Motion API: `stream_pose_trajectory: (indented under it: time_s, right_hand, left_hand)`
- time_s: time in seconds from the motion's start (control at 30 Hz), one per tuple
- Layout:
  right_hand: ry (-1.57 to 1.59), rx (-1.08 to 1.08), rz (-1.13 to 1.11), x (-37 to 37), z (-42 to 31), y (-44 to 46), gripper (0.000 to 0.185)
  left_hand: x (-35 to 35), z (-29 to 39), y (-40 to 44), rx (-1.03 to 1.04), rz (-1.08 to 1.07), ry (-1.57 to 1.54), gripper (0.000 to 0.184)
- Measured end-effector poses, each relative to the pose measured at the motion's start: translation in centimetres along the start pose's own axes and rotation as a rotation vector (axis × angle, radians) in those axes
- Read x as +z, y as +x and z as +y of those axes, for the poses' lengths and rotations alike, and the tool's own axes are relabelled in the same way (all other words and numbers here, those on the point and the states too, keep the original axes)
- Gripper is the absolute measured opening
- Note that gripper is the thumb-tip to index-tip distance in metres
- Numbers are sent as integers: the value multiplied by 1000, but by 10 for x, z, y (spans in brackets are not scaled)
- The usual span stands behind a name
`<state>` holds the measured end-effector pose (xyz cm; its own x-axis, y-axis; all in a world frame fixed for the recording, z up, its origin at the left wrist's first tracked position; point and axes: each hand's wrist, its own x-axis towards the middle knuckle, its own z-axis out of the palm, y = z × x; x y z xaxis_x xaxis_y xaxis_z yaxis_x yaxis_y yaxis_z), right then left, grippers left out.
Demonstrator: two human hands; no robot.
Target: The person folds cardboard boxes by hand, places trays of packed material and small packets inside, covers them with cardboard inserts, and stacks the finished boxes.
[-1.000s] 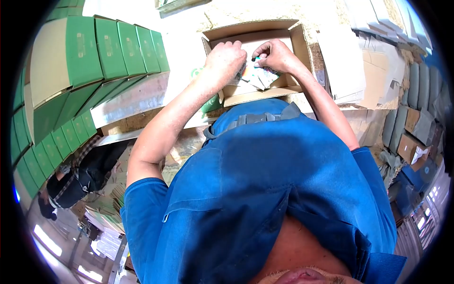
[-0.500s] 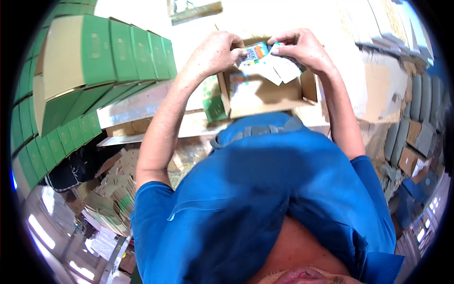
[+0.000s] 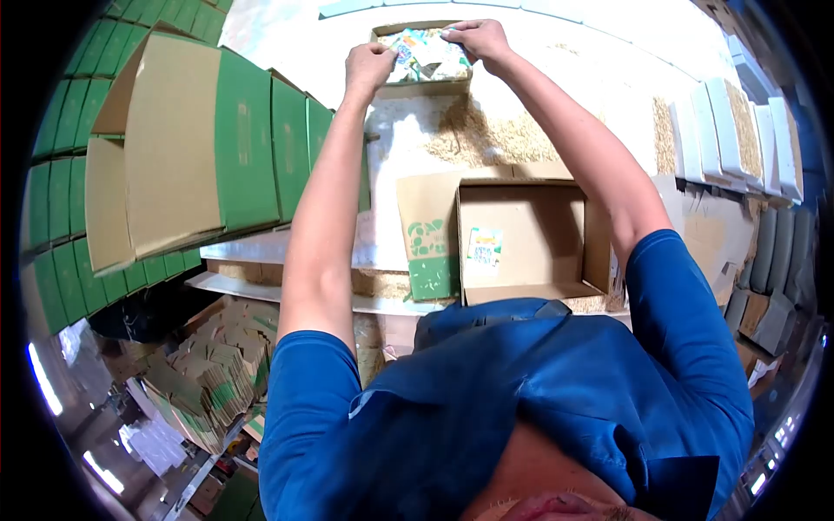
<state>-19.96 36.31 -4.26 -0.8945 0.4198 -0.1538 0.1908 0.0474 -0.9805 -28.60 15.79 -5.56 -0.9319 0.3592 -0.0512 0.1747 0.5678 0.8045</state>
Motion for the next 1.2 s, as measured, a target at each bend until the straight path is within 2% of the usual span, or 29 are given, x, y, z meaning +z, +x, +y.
stream_pose_trajectory:
  time_s: [0.03, 0.07, 0.13, 0.2, 0.23, 0.27, 0.33, 0.4, 0.47, 0.53, 0.6, 0.67, 0.73, 0.77, 0.83, 0.9, 0.97, 1.03, 1.1, 1.13, 1.2]
  right_hand:
    - [-22, -15, -3, 6, 4, 14, 25]
    - [-43, -23, -8, 10, 11, 23, 26]
    - [-131, 15, -29, 14, 28, 43, 31]
    - [-258, -25, -38, 18, 48, 54, 36]
    - [-417, -26, -3, 17, 52, 57, 41]
    - [-418, -23, -3, 14, 56, 60, 41]
    - [-879, -112, 51, 8, 58, 57, 44]
    - [-962, -180, 22, -10, 51, 48, 43]
    - [-909, -216, -77, -40, 38, 36, 41]
    - [-818, -179, -134, -82, 29, 15, 38]
    - [-773, -182, -136, -130, 14, -33, 38]
    - [-728, -15, -94, -176, -2, -98, 39]
    - [-531, 109, 17, -212, -4, -168, 48]
    - [-427, 158, 66, -229, 13, -199, 48]
    - [-109, 227, 77, -239, 39, -264, 50]
    - [185, 344, 49, -238, 82, -319, 56]
    - [400, 473, -3, -222, 112, -353, 62]
    - [536, 491, -13, -200, 125, -371, 69]
    - [459, 304, 60, -180, 130, -379, 77]
    - [411, 230, 119, -174, 128, -371, 83]
    - [-232, 138, 32, -161, 115, -368, 94]
  left_hand:
    - [1, -4, 7, -127, -9, -60, 22]
    - [5, -7, 12, -132, -10, -62, 22]
    - [15, -16, 21, -131, 53, 203, 25]
    - [21, -18, 21, -163, 9, 219, 29]
    - [25, -21, 21, -123, 40, 269, 32]
    - [28, -23, 20, -81, 72, 319, 35]
    - [28, -19, 6, -77, 100, 321, 41]
    - [26, -10, -14, 79, 294, 334, 39]
    - [23, 1, -50, 120, 310, 316, 38]
    - [21, 14, -94, -38, 125, -69, 39]
    - [25, 8, -152, -72, 5, -144, 38]
    - [24, 14, -214, -154, -131, -318, 42]
    - [20, 39, -269, -357, -211, -527, 50]
    - [28, 31, -292, -321, -265, -584, 52]
    - [45, 17, -330, -285, -365, -689, 56]
    - [49, 19, -349, -378, -340, -771, 59]
    - [57, 4, -355, -473, -353, -917, 60]
    - [57, 8, -353, -435, -397, -870, 61]
    - [62, 6, -358, -402, -429, -842, 63]
    - [61, 16, -355, -286, -439, -640, 67]
    - [71, 14, -350, -1, -394, -165, 82]
